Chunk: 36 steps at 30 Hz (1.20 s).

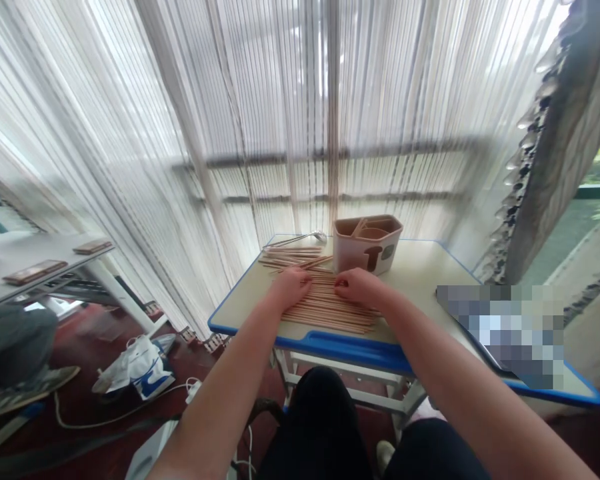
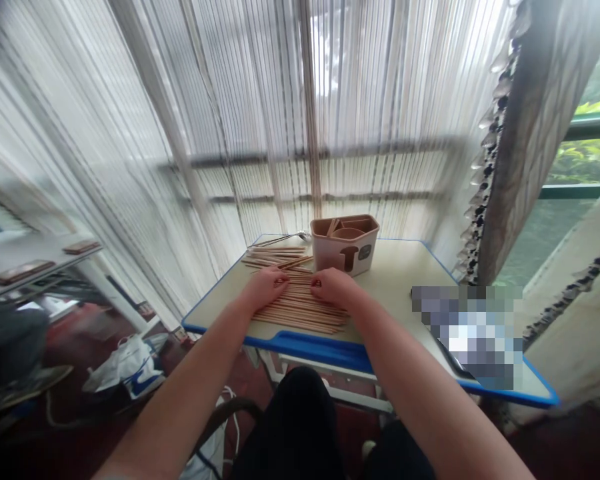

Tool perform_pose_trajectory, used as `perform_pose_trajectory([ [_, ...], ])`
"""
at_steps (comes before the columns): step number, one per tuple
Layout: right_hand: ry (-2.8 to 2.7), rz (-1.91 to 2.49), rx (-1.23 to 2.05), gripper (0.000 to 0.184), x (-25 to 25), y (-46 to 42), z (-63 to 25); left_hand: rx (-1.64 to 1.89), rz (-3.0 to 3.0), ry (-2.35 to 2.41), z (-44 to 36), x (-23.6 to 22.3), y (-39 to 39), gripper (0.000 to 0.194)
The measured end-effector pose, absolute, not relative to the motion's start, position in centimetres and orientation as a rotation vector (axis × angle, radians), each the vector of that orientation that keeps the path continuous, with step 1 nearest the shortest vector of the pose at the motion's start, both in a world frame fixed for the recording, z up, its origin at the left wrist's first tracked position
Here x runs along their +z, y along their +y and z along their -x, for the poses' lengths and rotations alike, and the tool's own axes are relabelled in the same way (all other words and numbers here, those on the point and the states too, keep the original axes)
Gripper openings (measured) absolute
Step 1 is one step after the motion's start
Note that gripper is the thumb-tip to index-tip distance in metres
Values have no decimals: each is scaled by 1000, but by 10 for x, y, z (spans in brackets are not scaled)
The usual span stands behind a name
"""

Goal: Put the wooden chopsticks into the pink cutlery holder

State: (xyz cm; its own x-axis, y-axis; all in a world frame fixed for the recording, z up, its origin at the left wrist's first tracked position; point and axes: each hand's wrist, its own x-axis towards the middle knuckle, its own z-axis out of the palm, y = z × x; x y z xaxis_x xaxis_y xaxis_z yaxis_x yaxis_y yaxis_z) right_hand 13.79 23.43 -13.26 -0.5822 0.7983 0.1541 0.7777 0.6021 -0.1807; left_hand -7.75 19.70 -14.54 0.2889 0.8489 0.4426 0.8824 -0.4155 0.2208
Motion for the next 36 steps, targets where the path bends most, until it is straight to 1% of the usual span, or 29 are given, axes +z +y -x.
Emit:
perform_pose_trajectory([
  [4,-2617,1314,130,24,-134,238,-138,-747,2540,-1668,83,-146,199,21],
  [9,-2596,1327,110,23,-136,240,-140,-788,2545,-1664,86,-148,199,22],
  [19,-2599,1336,98,23,-140,243,-142,-759,2518,-1691,86,-149,199,21],
  [29,-2600,1338,112,26,-139,243,-143,-684,2475,-1693,88,-155,205,31],
  [36,-2620,1377,93,26,-137,243,-142,-626,2451,-1708,87,-155,204,32],
])
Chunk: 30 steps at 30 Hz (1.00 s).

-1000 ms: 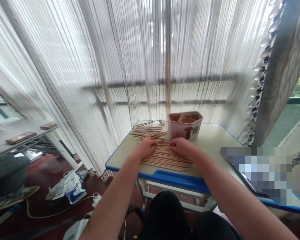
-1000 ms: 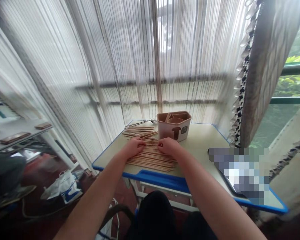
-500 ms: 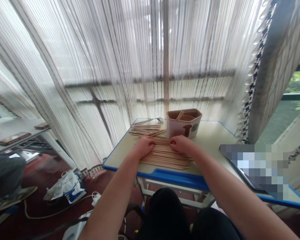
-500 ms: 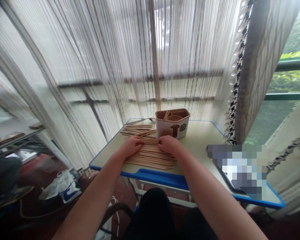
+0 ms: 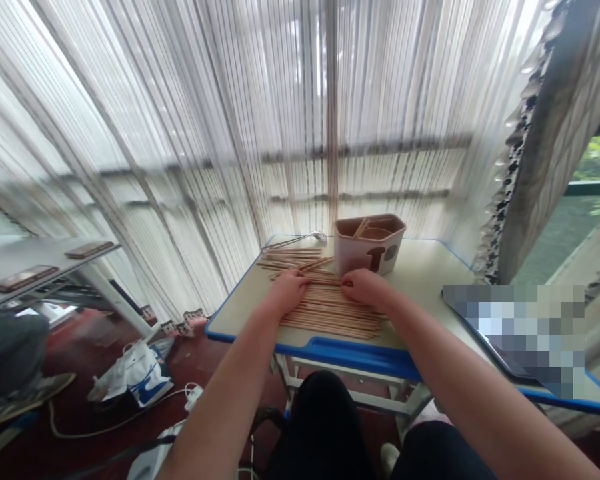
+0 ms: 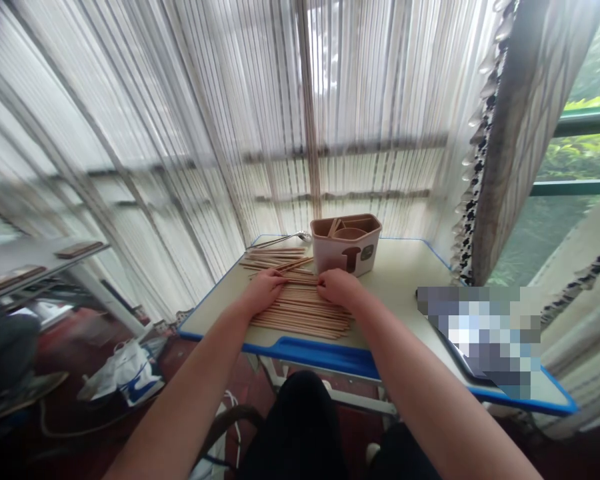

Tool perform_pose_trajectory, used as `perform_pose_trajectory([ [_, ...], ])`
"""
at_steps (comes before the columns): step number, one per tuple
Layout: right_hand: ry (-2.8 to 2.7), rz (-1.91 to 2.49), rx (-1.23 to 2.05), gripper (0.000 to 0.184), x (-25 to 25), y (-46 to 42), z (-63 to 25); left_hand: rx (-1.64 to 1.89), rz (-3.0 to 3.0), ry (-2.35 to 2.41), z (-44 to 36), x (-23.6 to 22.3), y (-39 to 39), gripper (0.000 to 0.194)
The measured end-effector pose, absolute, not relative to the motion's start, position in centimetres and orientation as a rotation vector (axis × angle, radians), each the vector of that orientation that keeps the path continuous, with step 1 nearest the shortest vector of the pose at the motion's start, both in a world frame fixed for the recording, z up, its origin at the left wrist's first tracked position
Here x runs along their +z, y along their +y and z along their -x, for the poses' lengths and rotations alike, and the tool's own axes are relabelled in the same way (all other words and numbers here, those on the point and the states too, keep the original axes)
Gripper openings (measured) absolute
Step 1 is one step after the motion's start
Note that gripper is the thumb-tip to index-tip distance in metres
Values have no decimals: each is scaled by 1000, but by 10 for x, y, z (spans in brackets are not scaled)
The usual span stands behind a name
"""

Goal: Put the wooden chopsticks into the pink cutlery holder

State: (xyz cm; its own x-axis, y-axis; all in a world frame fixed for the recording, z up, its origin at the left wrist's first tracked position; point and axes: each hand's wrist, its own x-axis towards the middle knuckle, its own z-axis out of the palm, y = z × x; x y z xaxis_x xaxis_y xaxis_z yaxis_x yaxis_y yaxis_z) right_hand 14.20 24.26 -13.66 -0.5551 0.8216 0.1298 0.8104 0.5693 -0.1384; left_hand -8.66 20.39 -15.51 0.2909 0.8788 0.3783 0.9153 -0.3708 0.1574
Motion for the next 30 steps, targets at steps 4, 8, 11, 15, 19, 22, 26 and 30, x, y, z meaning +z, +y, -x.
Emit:
perform_pose_trajectory([
  [4,-2636,1381,122,25,-137,244,-142,-619,2442,-1705,87,-155,203,30],
  [8,-2621,1375,200,24,-139,246,-143,-641,2450,-1693,89,-158,206,30],
  [11,-2606,1387,294,22,-139,246,-144,-662,2453,-1698,91,-160,208,28],
  [15,-2605,1408,439,21,-136,244,-145,-689,2447,-1726,91,-161,209,27],
  [19,-2604,1368,451,20,-136,245,-146,-737,2446,-1724,92,-160,209,24],
  [22,-2620,1318,352,20,-139,247,-145,-776,2444,-1712,91,-157,207,20],
  [26,-2660,1267,234,20,-140,248,-146,-840,2433,-1709,90,-155,205,16],
  [30,-2620,1206,224,22,-135,246,-148,-1092,2332,-1670,89,-153,206,16],
])
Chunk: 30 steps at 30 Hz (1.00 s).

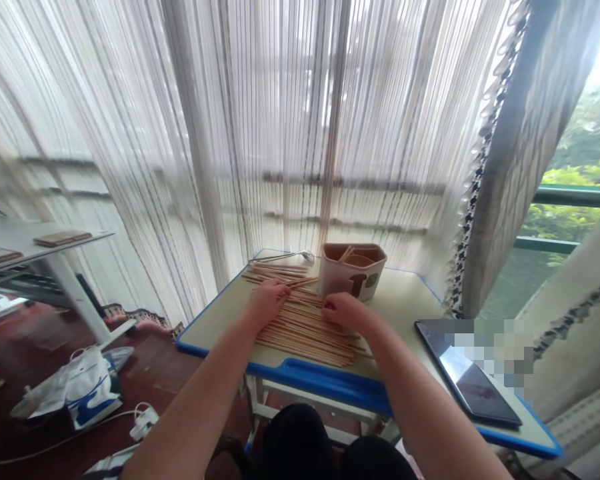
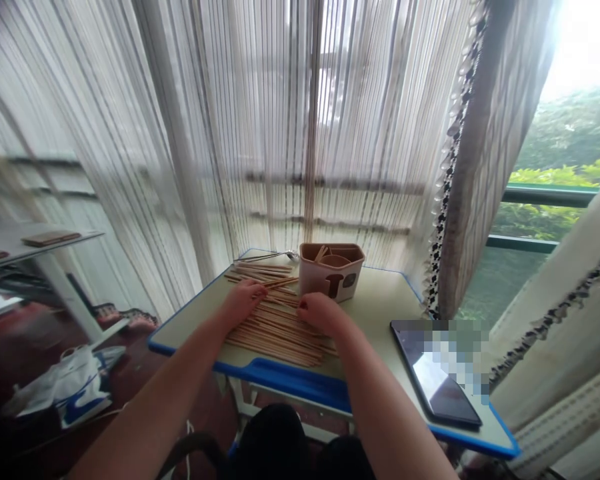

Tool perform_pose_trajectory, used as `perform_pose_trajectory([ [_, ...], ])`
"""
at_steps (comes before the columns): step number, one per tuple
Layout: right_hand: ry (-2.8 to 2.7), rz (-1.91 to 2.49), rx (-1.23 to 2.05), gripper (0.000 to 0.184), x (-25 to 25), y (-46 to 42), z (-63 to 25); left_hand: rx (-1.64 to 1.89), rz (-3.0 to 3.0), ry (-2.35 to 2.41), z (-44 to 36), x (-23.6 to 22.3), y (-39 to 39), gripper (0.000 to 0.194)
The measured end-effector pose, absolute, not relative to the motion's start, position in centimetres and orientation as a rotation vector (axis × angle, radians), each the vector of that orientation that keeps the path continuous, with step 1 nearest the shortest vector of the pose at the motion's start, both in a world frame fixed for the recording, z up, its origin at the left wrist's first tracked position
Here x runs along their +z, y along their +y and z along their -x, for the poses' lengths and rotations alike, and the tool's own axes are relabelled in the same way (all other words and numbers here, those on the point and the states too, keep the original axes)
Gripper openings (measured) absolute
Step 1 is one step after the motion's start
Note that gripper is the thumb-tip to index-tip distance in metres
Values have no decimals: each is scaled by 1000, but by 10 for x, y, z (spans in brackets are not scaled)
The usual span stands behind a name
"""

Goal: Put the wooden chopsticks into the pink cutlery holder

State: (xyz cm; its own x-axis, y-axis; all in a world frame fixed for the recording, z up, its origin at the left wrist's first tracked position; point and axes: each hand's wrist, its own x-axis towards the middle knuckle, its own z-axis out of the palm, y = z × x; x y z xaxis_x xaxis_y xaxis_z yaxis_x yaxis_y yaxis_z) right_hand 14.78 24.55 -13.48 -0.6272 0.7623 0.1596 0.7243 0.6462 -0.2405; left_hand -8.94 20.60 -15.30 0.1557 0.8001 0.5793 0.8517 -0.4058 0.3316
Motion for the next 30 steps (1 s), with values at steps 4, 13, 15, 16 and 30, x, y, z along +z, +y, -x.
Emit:
perform_pose_trajectory([
  [4,-2532,1133,292,24,-131,245,-150,-1574,2191,-1672,92,-153,212,22],
  [13,-2470,1089,407,25,-129,241,-147,-2581,1931,-1775,101,-155,220,34],
  [15,-2460,1104,417,24,-128,240,-146,-2698,1893,-1775,100,-154,219,34],
  [16,-2457,1108,420,24,-128,240,-146,-2746,1874,-1775,99,-153,219,34],
  [30,-2428,1039,427,26,-128,235,-144,-2981,1745,-1603,85,-137,206,39],
])
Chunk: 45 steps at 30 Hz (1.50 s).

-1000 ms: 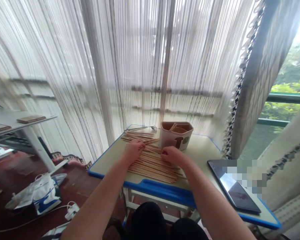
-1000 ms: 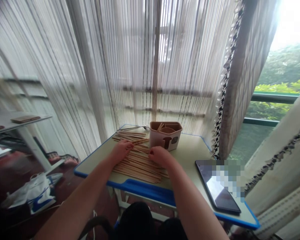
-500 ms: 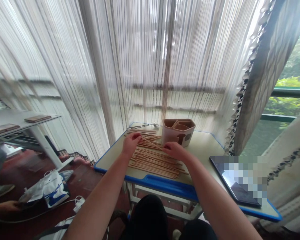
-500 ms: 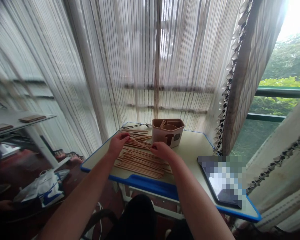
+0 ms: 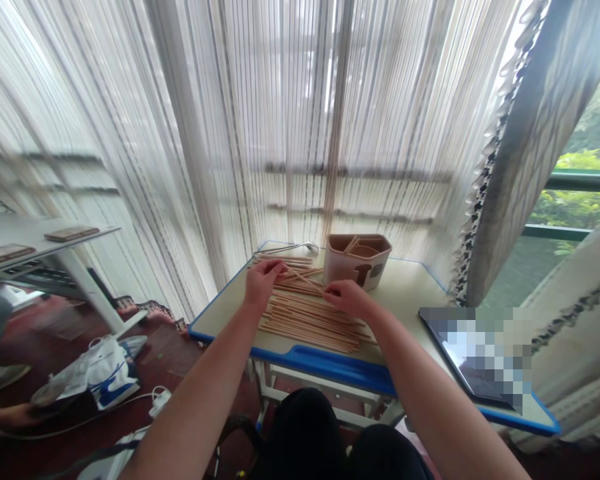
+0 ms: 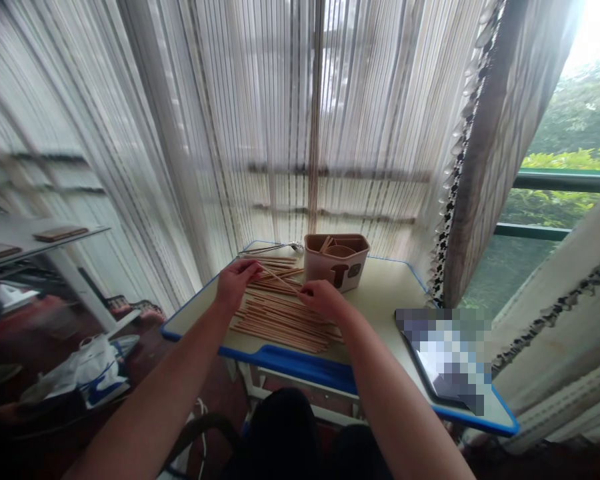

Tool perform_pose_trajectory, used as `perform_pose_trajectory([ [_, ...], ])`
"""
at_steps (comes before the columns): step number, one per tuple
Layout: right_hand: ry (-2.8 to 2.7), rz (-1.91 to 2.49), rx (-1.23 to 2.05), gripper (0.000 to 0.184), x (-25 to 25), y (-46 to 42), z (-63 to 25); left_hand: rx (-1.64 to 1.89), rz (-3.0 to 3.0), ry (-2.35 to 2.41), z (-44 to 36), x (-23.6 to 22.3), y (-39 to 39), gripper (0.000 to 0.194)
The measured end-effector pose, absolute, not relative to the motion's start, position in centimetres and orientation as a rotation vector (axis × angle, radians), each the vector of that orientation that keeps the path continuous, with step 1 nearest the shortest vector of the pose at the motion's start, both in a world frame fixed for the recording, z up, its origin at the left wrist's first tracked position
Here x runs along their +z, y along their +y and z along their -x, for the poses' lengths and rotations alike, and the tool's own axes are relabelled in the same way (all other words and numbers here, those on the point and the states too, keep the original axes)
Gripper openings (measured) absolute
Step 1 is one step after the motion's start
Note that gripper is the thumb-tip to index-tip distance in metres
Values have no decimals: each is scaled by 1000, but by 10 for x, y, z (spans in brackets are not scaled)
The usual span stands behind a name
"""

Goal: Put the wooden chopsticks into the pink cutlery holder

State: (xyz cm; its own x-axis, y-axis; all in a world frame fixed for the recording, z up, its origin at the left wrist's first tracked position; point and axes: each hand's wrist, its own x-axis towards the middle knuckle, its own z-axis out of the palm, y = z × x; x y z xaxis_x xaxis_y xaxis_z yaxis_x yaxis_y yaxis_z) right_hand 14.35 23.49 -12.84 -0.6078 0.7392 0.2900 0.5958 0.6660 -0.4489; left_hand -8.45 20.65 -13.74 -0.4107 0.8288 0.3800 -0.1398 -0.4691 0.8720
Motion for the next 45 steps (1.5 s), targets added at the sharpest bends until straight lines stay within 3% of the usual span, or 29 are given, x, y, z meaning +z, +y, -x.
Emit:
perform_pose_trajectory([
  [13,-2232,1034,303,26,-119,225,-143,1980,-1362,994,22,-65,232,32],
  [22,-2009,1158,179,30,-108,225,-147,1426,-1911,789,-1,10,269,21],
  [27,-2067,1119,165,32,-109,223,-147,1118,-1998,706,8,23,273,17],
  [33,-2025,1150,216,32,-94,221,-153,1233,-1836,671,10,22,267,20],
  [42,-2369,1276,680,25,3,223,-170,1546,-1791,649,24,40,245,27],
  [45,-2369,1306,701,25,24,228,-176,1624,-1779,672,25,42,242,26],
])
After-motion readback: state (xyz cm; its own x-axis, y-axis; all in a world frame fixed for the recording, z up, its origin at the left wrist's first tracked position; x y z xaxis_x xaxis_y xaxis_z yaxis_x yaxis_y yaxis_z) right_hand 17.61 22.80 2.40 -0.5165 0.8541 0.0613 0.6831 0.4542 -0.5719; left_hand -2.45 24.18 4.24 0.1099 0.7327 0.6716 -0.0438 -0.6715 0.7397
